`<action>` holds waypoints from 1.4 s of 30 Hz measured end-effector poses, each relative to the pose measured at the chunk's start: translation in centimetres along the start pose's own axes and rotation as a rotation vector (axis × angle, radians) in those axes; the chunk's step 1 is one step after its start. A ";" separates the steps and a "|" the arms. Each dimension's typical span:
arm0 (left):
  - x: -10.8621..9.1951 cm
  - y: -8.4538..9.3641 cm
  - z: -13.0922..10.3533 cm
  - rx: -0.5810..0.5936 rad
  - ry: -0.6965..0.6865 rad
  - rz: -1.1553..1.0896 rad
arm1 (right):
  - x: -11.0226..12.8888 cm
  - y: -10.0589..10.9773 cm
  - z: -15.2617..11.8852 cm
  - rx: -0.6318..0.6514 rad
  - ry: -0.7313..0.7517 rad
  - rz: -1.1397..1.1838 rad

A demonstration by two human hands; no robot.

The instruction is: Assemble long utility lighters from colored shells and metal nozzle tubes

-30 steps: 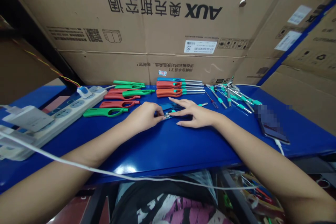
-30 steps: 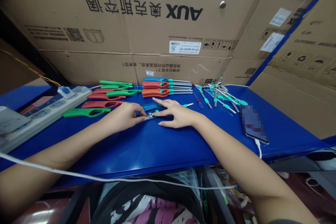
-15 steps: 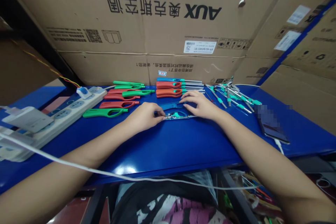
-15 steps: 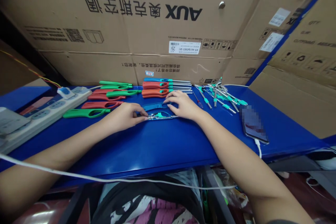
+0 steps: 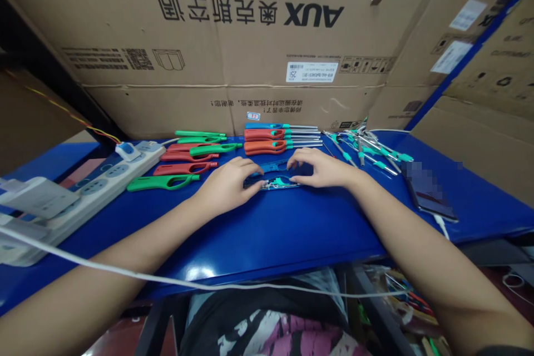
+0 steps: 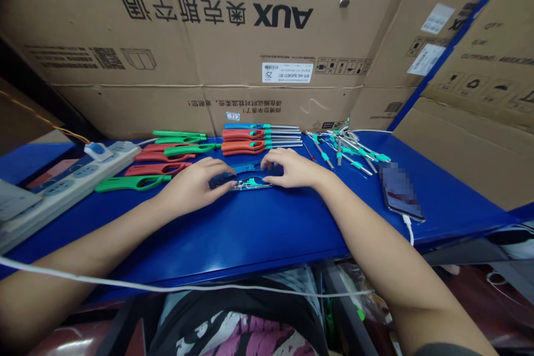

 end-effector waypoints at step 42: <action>-0.2 0.6 0.2 -0.078 -0.129 0.047 | -3.3 -1.8 0.1 -0.137 -0.489 0.556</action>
Point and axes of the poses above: each hand's wrist, its own z-axis towards the middle knuckle, its own y-axis out of the back of the hand, x = y × z, the point moved 10 cm from there along z, towards the middle knuckle, and after that the axes turned 8 degrees about -z, right-handed, at the moved point
